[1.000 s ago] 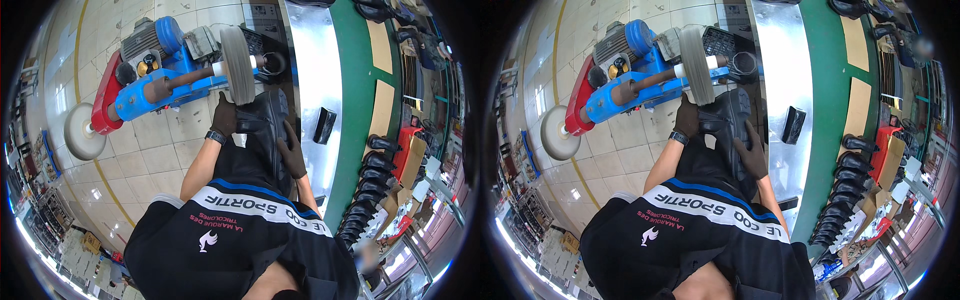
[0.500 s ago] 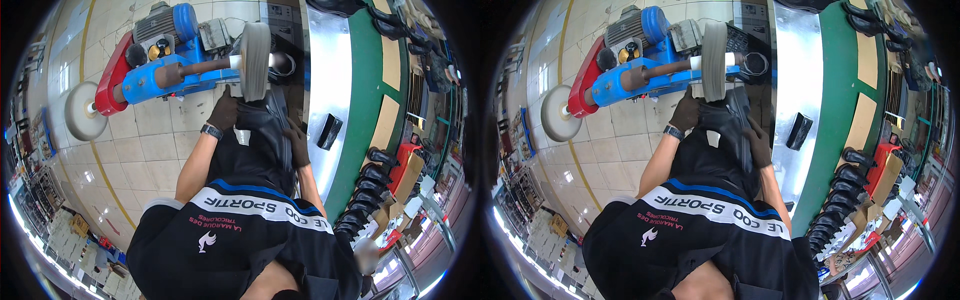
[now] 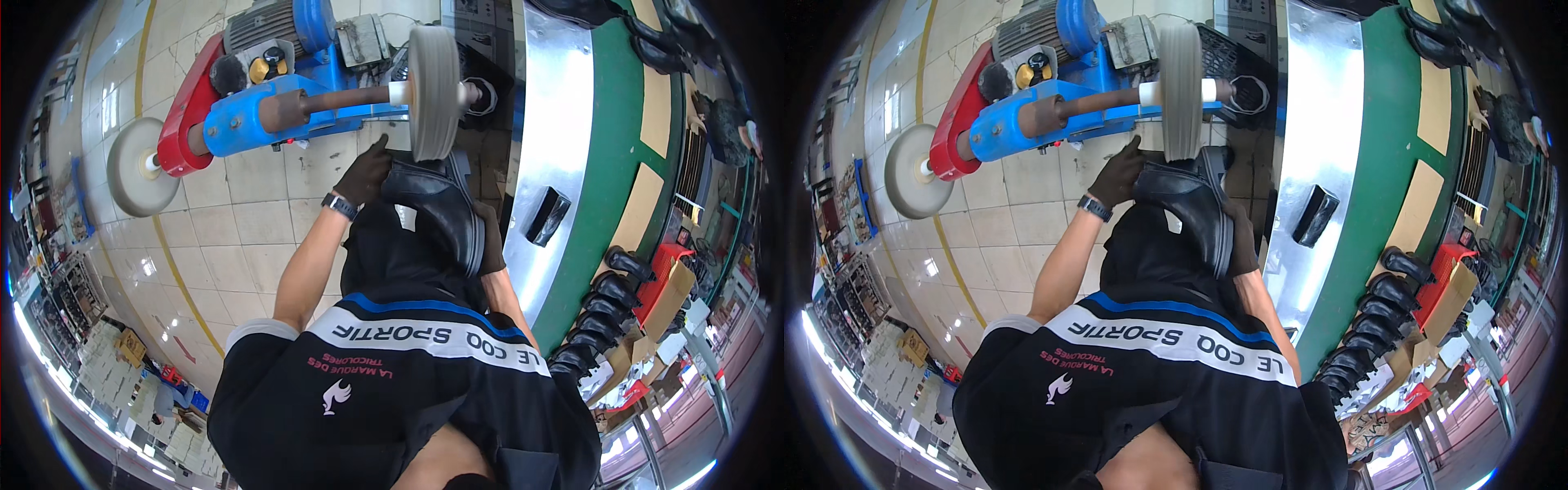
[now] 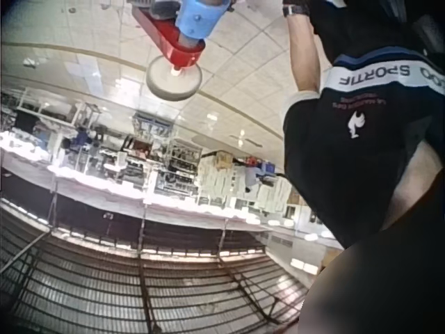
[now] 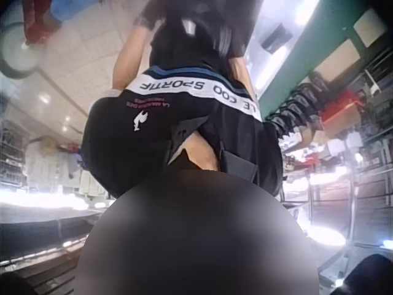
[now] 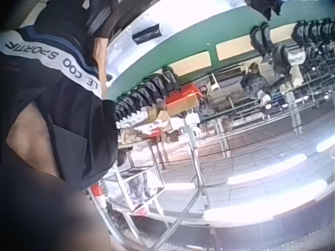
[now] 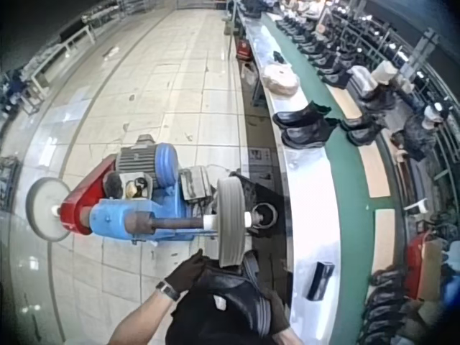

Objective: Polishing the soles and sides of black boots using a rotary brush machine.

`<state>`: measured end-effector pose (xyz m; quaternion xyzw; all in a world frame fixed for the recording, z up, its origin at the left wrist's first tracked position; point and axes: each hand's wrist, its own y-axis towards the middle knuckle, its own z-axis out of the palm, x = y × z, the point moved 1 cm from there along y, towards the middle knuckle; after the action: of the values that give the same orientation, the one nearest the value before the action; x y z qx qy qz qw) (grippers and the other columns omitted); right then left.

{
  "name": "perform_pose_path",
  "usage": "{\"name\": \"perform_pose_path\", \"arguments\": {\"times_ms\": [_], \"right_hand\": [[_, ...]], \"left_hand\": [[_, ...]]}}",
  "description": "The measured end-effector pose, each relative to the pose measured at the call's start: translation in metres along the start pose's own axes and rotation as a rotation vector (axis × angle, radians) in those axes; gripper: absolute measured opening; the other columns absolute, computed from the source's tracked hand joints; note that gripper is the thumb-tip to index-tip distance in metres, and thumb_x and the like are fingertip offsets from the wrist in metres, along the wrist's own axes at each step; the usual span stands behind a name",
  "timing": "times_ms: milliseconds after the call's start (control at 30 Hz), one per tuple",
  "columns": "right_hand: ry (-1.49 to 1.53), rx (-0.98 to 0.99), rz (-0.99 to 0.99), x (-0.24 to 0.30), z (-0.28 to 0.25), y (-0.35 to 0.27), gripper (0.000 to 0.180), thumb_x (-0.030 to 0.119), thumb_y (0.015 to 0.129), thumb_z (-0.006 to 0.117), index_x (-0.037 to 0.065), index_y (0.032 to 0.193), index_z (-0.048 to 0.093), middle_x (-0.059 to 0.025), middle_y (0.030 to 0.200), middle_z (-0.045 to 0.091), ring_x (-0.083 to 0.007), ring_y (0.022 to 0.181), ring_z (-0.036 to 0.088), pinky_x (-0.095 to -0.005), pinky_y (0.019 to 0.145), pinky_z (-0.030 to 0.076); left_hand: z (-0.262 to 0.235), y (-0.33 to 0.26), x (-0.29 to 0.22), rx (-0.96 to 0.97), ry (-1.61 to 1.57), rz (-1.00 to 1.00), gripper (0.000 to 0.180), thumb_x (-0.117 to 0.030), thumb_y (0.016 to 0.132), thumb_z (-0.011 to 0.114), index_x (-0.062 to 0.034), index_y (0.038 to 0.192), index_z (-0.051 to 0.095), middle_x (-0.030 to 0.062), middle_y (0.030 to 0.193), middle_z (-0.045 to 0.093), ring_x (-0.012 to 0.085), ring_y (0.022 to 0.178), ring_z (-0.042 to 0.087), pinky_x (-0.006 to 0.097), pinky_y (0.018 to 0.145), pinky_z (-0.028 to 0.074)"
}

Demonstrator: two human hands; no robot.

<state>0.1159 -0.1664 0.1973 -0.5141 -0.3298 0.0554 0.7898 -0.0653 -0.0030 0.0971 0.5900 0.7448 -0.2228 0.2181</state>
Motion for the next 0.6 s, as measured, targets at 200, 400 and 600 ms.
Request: {"name": "perform_pose_path", "arguments": {"times_ms": [200,400,600], "right_hand": [[0.101,0.138,0.186,0.003,0.017,0.027,0.042,0.033,0.082,0.052,-0.002,0.105,0.056,-0.013,0.098,0.061,-0.0197,0.083,0.061,-0.0258,0.076,0.049],[0.127,0.199,0.179,0.002,0.051,0.083,0.045,0.038,0.08,0.053,0.0,0.103,0.056,-0.0105,0.091,0.062,-0.0182,0.077,0.061,-0.0283,0.072,0.051],[0.244,0.222,0.24,0.007,0.071,0.103,0.044,0.039,0.081,0.047,0.002,0.102,0.056,-0.0109,0.091,0.061,-0.0216,0.079,0.06,-0.0363,0.075,0.051]], "left_hand": [[-0.013,0.004,-0.01,-0.203,-2.136,-0.606,0.038,-0.03,0.089,0.046,-0.0014,0.114,0.05,0.0081,0.109,0.058,0.0149,0.097,0.057,0.029,0.087,0.045],[0.075,-0.002,0.087,-0.335,-1.528,-0.651,0.03,-0.025,0.088,0.046,-0.003,0.105,0.055,0.0078,0.101,0.061,0.0157,0.089,0.061,0.029,0.078,0.05],[0.103,0.011,0.129,-0.27,-1.192,-0.473,0.025,-0.02,0.089,0.042,-0.0044,0.103,0.056,0.005,0.098,0.061,0.0134,0.085,0.06,0.029,0.079,0.05]]}}
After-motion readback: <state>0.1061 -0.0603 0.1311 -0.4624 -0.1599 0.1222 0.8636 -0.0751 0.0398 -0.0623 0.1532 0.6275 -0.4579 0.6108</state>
